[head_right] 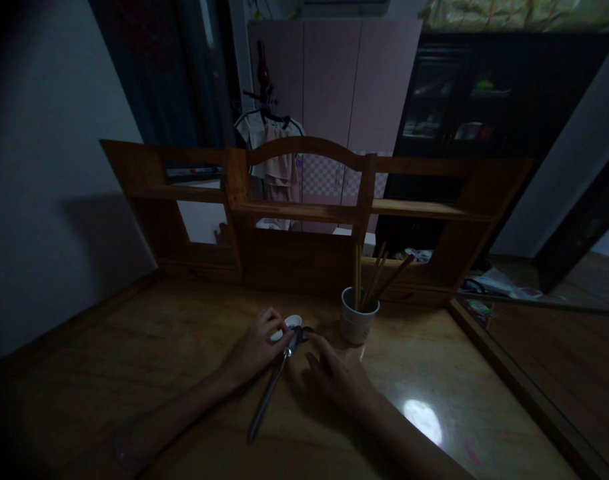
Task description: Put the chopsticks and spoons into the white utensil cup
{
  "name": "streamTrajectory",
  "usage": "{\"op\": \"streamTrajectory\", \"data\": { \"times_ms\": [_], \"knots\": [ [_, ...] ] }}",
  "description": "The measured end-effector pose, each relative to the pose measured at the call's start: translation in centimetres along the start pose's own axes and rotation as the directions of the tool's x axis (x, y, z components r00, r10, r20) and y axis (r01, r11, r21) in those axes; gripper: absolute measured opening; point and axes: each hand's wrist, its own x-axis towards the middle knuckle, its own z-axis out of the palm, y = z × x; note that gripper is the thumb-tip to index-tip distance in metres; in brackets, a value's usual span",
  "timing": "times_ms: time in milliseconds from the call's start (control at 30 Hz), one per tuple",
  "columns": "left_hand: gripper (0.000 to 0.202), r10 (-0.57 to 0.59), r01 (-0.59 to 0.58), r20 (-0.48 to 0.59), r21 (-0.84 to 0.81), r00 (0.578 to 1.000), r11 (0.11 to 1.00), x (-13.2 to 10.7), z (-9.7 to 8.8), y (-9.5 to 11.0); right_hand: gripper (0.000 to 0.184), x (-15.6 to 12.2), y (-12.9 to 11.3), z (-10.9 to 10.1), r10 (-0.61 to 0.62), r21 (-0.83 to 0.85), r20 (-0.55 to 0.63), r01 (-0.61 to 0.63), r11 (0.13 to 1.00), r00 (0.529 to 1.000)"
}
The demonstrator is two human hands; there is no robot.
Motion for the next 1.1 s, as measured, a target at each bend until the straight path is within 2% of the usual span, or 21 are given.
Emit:
{"op": "streamTrajectory", "data": {
  "times_ms": [100,200,467,633,800,867,933,1000,1100],
  "knots": [
    [0.012,0.109,-0.107,0.061,-0.032,0.992,0.994,-0.2,-0.3,0.7,0.044,0.0,0.0,-0.1,0.017,0.012,-0.003,-0.017,1.0,1.0],
    [0.009,0.2,-0.194,0.13,-0.06,0.971,0.979,-0.4,-0.5,1.1,0.04,0.1,0.1,-0.1,-0.012,-0.011,0.023,0.012,1.0,1.0],
    [0.014,0.289,-0.27,0.238,-0.111,0.927,0.956,-0.6,-0.4,1.3,0.021,0.1,0.5,0.4,-0.064,0.039,0.048,0.063,0.997,0.997],
    [0.029,0.264,-0.24,0.255,-0.122,0.93,0.963,-0.5,-1.0,1.4,0.019,0.0,0.7,0.5,-0.015,0.069,0.038,0.013,0.998,0.999],
    [0.034,0.21,-0.176,0.221,-0.163,0.952,0.971,-0.2,-1.4,0.9,0.017,0.1,0.6,0.6,0.034,0.25,-0.012,-0.03,0.968,0.999],
    [0.035,0.179,-0.149,0.192,-0.161,0.965,0.976,-0.1,-1.3,0.7,0.02,0.3,0.3,0.4,0.061,0.359,0.024,-0.065,0.931,0.998],
    [0.035,0.142,-0.117,0.156,-0.16,0.978,0.98,0.0,-1.2,0.5,0.024,0.8,-0.1,-0.4,0.102,0.489,0.094,-0.136,0.861,0.99],
    [0.036,0.092,-0.069,0.125,-0.174,0.988,0.982,0.1,-1.0,0.2,0.027,1.8,-0.8,-2.2,0.119,0.6,0.142,-0.181,0.779,0.983],
    [0.037,0.038,-0.013,0.108,-0.219,0.993,0.976,0.2,-0.9,-0.2,0.027,3.9,-2.4,-7.2,0.097,0.656,0.15,-0.172,0.735,0.984]
  ]
}}
